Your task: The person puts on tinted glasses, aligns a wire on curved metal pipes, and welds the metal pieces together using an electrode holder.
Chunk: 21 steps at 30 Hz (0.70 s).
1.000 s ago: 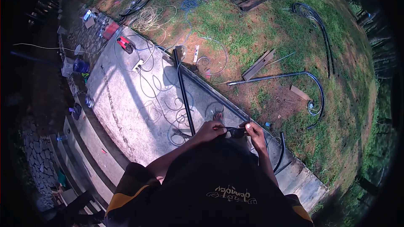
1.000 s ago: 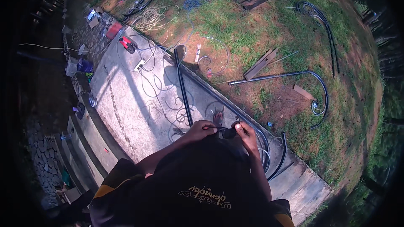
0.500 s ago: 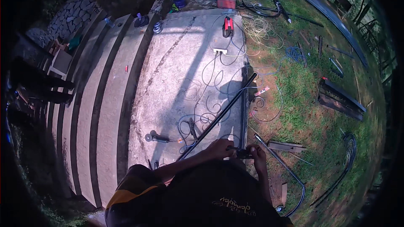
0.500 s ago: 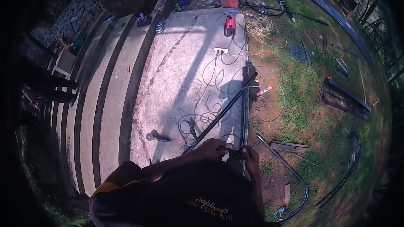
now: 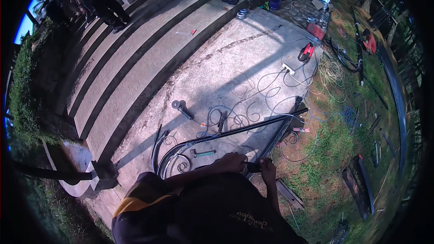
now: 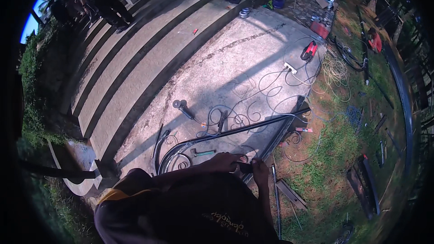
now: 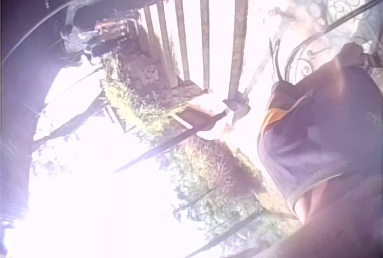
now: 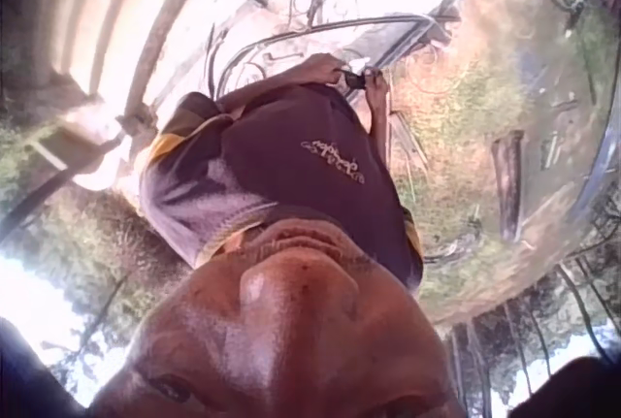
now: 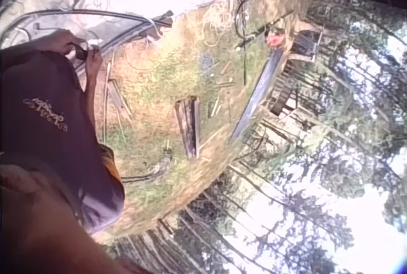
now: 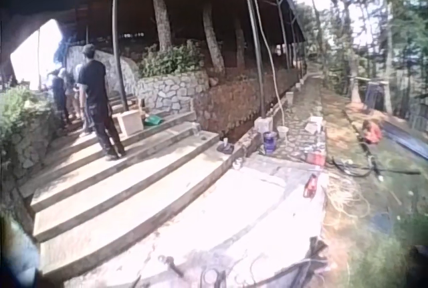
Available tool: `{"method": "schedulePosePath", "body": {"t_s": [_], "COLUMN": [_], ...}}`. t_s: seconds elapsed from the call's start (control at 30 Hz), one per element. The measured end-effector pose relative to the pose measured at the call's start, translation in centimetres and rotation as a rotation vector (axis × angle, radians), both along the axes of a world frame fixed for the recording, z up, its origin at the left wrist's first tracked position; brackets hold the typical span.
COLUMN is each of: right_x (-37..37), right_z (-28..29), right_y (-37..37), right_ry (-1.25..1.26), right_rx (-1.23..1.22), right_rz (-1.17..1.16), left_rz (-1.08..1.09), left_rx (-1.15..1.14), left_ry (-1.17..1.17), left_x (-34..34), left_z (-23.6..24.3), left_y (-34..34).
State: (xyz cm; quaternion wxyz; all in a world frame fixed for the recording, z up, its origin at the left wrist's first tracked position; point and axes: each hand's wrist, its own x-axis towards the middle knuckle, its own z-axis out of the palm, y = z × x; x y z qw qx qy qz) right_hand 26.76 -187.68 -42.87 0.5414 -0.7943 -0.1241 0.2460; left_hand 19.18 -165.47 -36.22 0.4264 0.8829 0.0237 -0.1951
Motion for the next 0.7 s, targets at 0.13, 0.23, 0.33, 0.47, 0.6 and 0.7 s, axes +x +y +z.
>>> {"method": "schedulePosePath", "body": {"t_s": [0.13,0.23,0.33,0.47,0.6,0.7], "right_x": [-3.1,-5.3,-6.5,-5.7,-4.2,-3.9], "right_z": [-0.3,-1.8,-4.4,-4.6,-5.6,-4.4], "right_y": [-0.3,-1.2,-2.0,1.0,4.0,6.4], "right_ry": [-0.090,-0.205,-0.227,-0.257,-0.262,-0.163], "right_rx": [0.002,-0.047,-0.197,-0.197,-0.120,-0.075], "right_rz": [0.102,0.154,0.267,0.437,0.561,0.604], "left_rz": [-0.002,-0.045,-0.164,-0.103,0.188,0.269], "left_rx": [0.150,0.187,0.248,0.284,0.272,0.274], "left_ry": [-0.002,-0.030,-0.027,-0.042,0.033,0.112], "left_x": [-3.4,-5.6,-7.3,-10.1,-12.0,-12.8], "left_z": [2.5,1.1,-1.1,-0.9,-2.6,-1.0], "left_y": [-1.2,-2.3,-3.0,-1.8,-1.3,0.0]}}
